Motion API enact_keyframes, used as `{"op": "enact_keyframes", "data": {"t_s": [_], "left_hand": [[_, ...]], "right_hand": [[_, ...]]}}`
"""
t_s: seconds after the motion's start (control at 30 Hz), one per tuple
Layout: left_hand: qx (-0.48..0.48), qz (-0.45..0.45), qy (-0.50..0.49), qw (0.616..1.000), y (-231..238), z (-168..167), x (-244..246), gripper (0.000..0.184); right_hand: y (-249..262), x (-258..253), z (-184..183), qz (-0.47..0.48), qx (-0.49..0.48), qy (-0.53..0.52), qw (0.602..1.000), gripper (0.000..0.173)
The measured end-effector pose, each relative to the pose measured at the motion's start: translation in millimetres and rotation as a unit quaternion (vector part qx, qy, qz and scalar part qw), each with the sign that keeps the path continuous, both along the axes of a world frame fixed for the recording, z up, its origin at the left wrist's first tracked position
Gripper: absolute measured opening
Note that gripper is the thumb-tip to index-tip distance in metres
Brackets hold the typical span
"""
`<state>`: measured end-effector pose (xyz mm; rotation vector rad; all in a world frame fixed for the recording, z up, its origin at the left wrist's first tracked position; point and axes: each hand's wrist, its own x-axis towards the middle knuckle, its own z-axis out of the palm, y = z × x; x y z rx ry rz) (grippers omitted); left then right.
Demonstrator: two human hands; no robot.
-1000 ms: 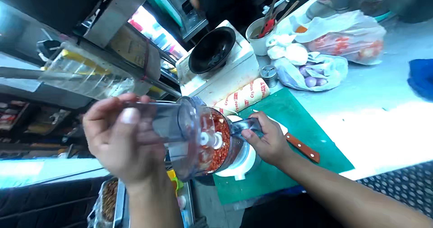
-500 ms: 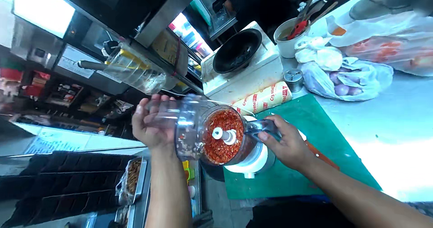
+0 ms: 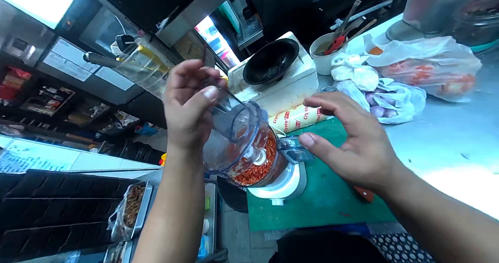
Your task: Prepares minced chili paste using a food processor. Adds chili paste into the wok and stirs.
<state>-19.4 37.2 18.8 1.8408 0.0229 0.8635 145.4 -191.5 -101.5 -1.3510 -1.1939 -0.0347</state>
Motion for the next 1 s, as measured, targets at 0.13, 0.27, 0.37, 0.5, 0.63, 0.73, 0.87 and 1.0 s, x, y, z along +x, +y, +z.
{"op": "enact_keyframes", "data": {"t_s": [0.13,0.27,0.37,0.5,0.63,0.73,0.87,1.0], "left_hand": [[0.099,-0.021,0.086,0.991,-13.0,10.6,27.7,0.069],[0.224,-0.038,0.181,0.957,-29.8,32.7,51.4,0.081],[0.259,-0.018,0.253,0.932,-29.9,51.1,58.5,0.084],[0.273,0.008,0.351,0.896,-25.2,64.7,60.1,0.087],[0.301,0.128,0.193,0.925,-36.3,100.6,6.0,0.054],[0.322,0.297,0.012,0.899,-37.4,75.6,-52.8,0.020],[0.289,0.248,0.368,0.848,-48.3,-42.8,-68.9,0.038],[0.359,0.164,0.470,0.790,-41.9,-86.7,-61.4,0.035]], "right_hand": [[16.8,4.1,52.6,0.038,-0.034,-0.065,0.997,0.063],[56.9,0.1,82.9,0.084,-0.092,-0.043,0.991,0.086],[77.8,-7.9,87.5,0.079,-0.093,0.042,0.992,0.096],[95.8,-20.3,79.4,0.037,-0.047,0.134,0.989,0.053],[99.2,-14.7,65.7,0.060,-0.068,0.283,0.955,0.047],[90.3,11.4,48.4,0.043,-0.070,0.418,0.905,0.048],[49.6,57.3,6.8,0.001,-0.026,0.566,0.824,0.048],[-7.0,81.7,-66.5,-0.098,0.007,0.659,0.746,0.042]]}}
